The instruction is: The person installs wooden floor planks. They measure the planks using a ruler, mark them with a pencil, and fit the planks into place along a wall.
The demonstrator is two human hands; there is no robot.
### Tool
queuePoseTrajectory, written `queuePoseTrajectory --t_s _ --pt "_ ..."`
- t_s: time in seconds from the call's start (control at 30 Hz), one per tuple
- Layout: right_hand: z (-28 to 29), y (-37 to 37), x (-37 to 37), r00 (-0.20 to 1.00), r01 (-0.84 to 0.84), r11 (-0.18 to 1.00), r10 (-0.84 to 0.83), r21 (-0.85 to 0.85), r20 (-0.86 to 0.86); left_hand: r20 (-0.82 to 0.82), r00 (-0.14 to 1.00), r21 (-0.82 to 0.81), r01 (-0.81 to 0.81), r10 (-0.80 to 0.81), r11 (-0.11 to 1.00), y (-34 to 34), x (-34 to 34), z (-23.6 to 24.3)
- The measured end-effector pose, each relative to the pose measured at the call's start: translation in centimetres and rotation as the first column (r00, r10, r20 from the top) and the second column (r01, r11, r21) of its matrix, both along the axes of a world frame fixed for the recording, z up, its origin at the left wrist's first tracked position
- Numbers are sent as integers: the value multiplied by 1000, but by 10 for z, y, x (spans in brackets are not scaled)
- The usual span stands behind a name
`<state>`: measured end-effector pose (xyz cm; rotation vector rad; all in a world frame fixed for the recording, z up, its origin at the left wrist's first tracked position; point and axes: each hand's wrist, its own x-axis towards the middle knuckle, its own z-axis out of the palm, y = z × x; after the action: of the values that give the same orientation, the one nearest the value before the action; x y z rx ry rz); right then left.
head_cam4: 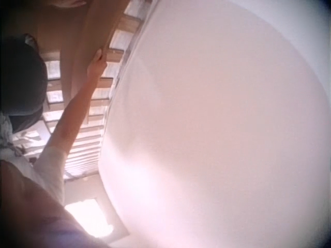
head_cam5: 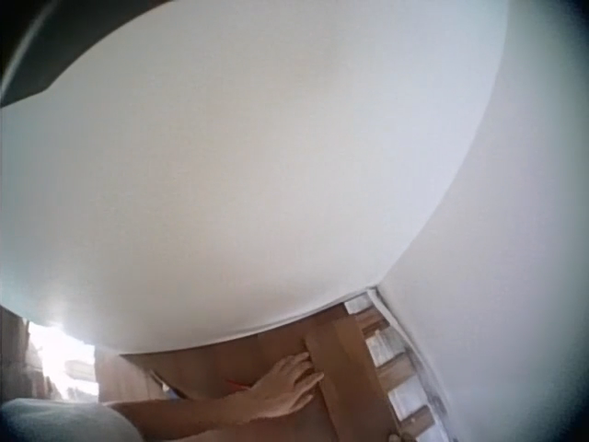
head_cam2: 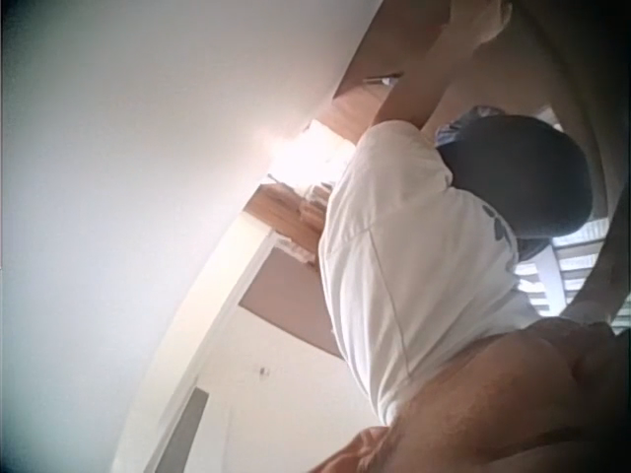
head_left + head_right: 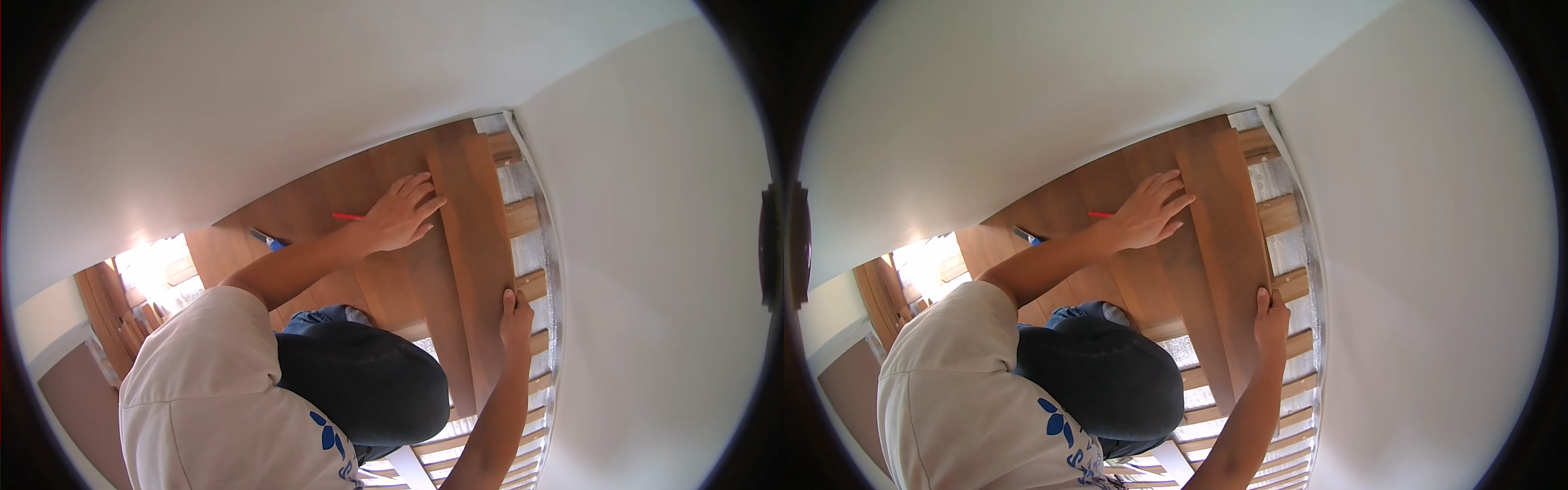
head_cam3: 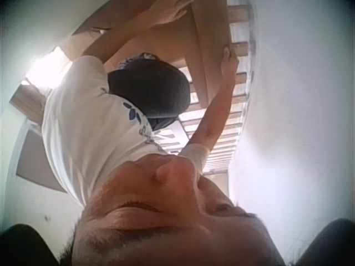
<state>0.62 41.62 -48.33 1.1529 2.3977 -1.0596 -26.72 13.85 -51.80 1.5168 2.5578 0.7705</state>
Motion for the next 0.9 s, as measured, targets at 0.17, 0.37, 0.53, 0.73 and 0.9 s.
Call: queuePoseTrajectory --t_s 0.17,0.37,0.53,0.73,0.9 --pt "-34 8 -13 994 -29 1000 29 1 -102 10 1000 -85 -21 22 996 10 -13 -8" --pt "-47 1 -33 999 -50 996 49 -78 -20 -22 1000 -219 -2 -3 976 18 -17 -32" --pt "-52 -3 -43 996 -90 995 89 -35 -28 -5 1000 -212 -20 19 977 14 -25 -48" --pt "-43 -5 -50 999 -34 997 36 -67 40 -20 1000 -196 2 -6 981 11 -28 -55" --pt "-41 -17 -51 1000 5 999 -4 46 -30 23 999 -269 -19 27 963 13 -27 -55"
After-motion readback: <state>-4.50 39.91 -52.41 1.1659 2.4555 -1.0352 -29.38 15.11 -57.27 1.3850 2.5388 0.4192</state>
